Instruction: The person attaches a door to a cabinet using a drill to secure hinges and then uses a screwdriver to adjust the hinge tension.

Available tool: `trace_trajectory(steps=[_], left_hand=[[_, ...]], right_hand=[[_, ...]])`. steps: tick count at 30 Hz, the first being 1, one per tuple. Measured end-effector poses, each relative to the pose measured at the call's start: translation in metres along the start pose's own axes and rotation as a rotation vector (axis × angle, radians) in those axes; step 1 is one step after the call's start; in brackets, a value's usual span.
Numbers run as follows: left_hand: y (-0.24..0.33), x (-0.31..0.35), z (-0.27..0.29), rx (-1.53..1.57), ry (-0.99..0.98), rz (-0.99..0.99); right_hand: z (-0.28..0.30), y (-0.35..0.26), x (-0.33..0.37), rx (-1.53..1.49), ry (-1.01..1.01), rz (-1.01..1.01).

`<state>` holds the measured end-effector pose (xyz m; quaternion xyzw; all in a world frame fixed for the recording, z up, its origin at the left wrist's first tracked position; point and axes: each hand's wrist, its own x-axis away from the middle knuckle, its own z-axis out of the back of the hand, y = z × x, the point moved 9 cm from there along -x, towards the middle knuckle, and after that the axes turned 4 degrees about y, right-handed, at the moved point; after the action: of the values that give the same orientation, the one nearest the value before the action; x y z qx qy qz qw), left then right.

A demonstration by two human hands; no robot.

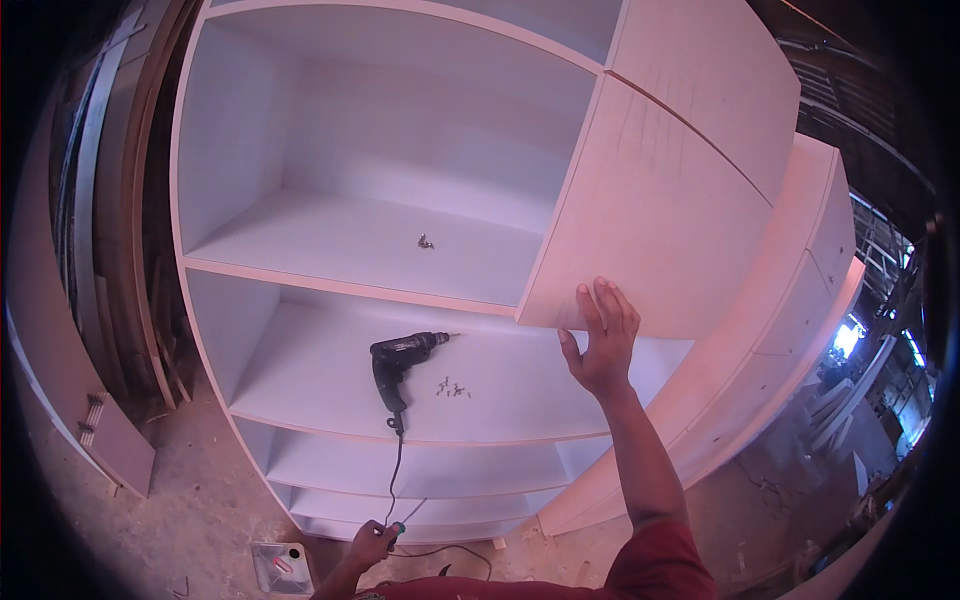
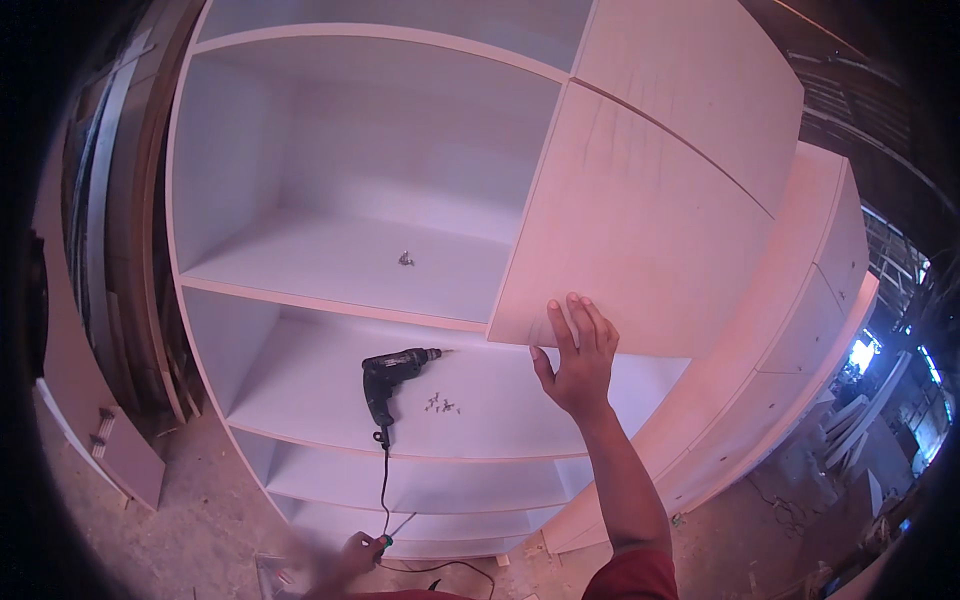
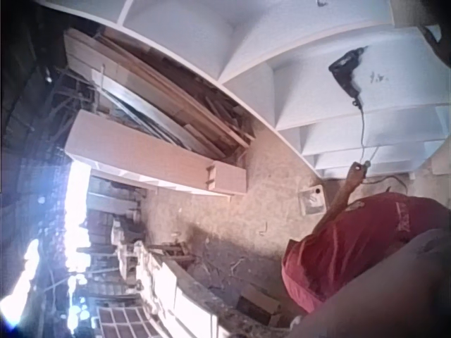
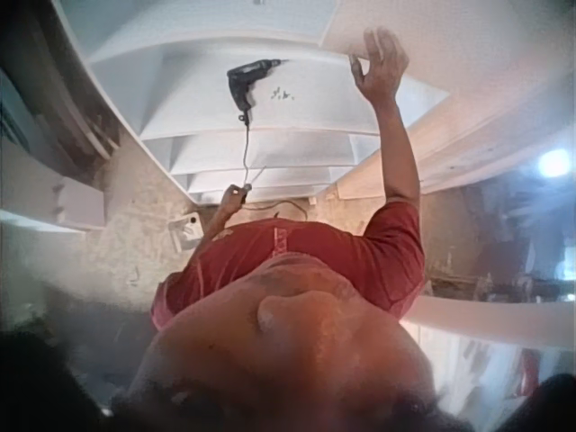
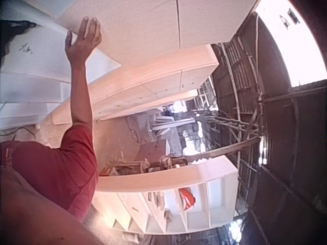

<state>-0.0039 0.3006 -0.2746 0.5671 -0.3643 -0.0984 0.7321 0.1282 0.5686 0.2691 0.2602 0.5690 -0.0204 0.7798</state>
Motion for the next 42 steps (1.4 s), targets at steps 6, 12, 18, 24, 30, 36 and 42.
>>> trace_trajectory(steps=[6,12,18,24,30,36,42], left_hand=[[-0.025,-0.013,-0.018,-0.08,-0.112,0.072],[-0.004,-0.016,0.0,-0.108,-0.092,0.02],[-0.009,-0.025,0.016,-0.036,-0.099,0.047],[-0.019,-0.038,0.024,-0.07,-0.097,0.062],[-0.026,-0.055,0.018,-0.095,-0.128,0.046],[-0.028,-0.067,0.008,-0.211,-0.215,0.041],[-0.028,-0.07,0.01,-0.174,-0.226,0.051]], right_hand=[[0.01,-0.002,-0.008,0.046,0.023,-0.034],[0.01,-0.012,-0.022,0.011,0.202,-0.001],[-0.017,-0.022,-0.015,0.175,0.003,0.015],[-0.016,-0.019,-0.016,0.175,0.027,-0.015],[0.0,-0.003,-0.022,0.059,0.246,-0.102],[-0.021,-0.01,-0.026,0.218,0.002,-0.065],[-0.01,-0.016,-0.034,0.293,-0.002,-0.045]])
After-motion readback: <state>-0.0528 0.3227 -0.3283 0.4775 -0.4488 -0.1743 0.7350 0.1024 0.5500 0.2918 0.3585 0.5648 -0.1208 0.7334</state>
